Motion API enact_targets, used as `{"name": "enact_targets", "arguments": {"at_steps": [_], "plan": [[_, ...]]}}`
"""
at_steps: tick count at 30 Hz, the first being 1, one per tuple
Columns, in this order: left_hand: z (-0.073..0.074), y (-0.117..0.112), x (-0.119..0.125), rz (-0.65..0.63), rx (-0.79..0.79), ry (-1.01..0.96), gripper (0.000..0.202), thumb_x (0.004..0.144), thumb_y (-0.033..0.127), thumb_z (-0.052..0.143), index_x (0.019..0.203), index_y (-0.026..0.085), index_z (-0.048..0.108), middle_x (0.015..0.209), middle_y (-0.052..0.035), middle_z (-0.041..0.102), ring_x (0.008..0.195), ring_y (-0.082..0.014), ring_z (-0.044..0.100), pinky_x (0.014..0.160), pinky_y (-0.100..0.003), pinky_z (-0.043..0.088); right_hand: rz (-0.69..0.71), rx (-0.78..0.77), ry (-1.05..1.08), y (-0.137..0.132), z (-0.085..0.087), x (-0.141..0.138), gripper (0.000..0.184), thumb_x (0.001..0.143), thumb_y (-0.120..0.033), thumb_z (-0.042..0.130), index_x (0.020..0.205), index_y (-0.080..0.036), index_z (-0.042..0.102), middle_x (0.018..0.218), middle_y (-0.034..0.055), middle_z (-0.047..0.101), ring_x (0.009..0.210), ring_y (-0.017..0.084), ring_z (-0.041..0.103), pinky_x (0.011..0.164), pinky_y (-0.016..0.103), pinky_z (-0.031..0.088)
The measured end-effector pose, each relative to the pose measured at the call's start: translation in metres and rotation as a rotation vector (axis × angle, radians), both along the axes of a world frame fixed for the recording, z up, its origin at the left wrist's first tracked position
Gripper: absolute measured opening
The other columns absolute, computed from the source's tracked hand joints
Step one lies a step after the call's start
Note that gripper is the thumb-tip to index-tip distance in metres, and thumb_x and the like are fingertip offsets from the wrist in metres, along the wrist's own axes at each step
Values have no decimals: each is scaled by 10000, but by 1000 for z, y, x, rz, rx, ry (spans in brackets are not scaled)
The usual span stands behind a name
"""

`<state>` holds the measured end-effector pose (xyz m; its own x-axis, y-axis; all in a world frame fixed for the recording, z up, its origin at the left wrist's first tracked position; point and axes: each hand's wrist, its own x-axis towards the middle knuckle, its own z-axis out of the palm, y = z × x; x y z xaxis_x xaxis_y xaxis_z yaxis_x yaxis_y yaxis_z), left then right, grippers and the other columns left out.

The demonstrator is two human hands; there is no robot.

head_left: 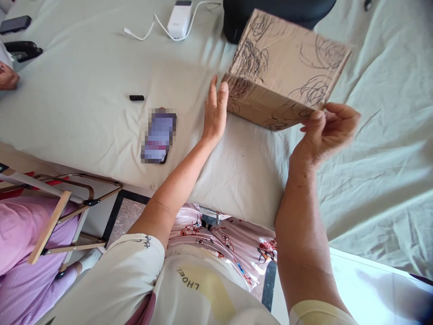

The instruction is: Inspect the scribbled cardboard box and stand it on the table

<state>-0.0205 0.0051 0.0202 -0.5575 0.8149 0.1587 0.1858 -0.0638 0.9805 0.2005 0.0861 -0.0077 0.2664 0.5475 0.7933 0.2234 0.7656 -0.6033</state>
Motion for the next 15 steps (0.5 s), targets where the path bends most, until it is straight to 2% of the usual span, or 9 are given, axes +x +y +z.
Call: {"name": "enact_targets", "arguments": {"at_steps": [3,6,8,10,12,15], "plan": [[3,-6,5,67,-13,111,971,992,905,337,1756,360,92,1844,-16,206,1758,-250,68,1423,-435,201,114,-93,-11,-21,10,-12,541,949,-776,695,1029,-242,654,679,-33,473,452,111,496,440,270,389],[15,-16,11,119,-49,262,974,1012,787,420,1773,293,67,1861,-19,155,1760,-216,19,1443,-391,102,215,-141,-52,-43,13,-22,496,953,-730,722,1058,-249,664,707,-24,542,474,122,548,448,278,452],[23,-23,18,62,-25,360,855,1040,669,367,1765,260,173,1850,-9,197,1753,-169,37,1445,-330,56,270,-193,-150,-56,13,-27,503,981,-741,663,1128,-260,662,768,-10,604,521,137,597,489,301,528],[29,-28,28,-11,12,385,712,1042,655,319,1680,347,390,1814,30,278,1744,-143,77,1445,-304,94,345,-252,-229,-67,13,-31,487,1011,-727,615,1205,-284,671,839,-1,657,584,152,649,553,331,595],[31,-32,37,-73,75,376,623,1022,689,336,1525,407,573,1791,49,307,1743,-172,116,1446,-341,161,407,-277,-269,-74,15,-33,443,1031,-688,599,1245,-312,691,861,0,686,627,161,678,608,349,629],[32,-37,46,-192,118,378,540,967,691,516,1400,405,664,1790,61,312,1756,-267,75,1441,-460,222,395,-269,-310,-76,17,-32,390,1066,-618,556,1257,-320,719,920,15,720,664,162,692,676,374,652]]}}
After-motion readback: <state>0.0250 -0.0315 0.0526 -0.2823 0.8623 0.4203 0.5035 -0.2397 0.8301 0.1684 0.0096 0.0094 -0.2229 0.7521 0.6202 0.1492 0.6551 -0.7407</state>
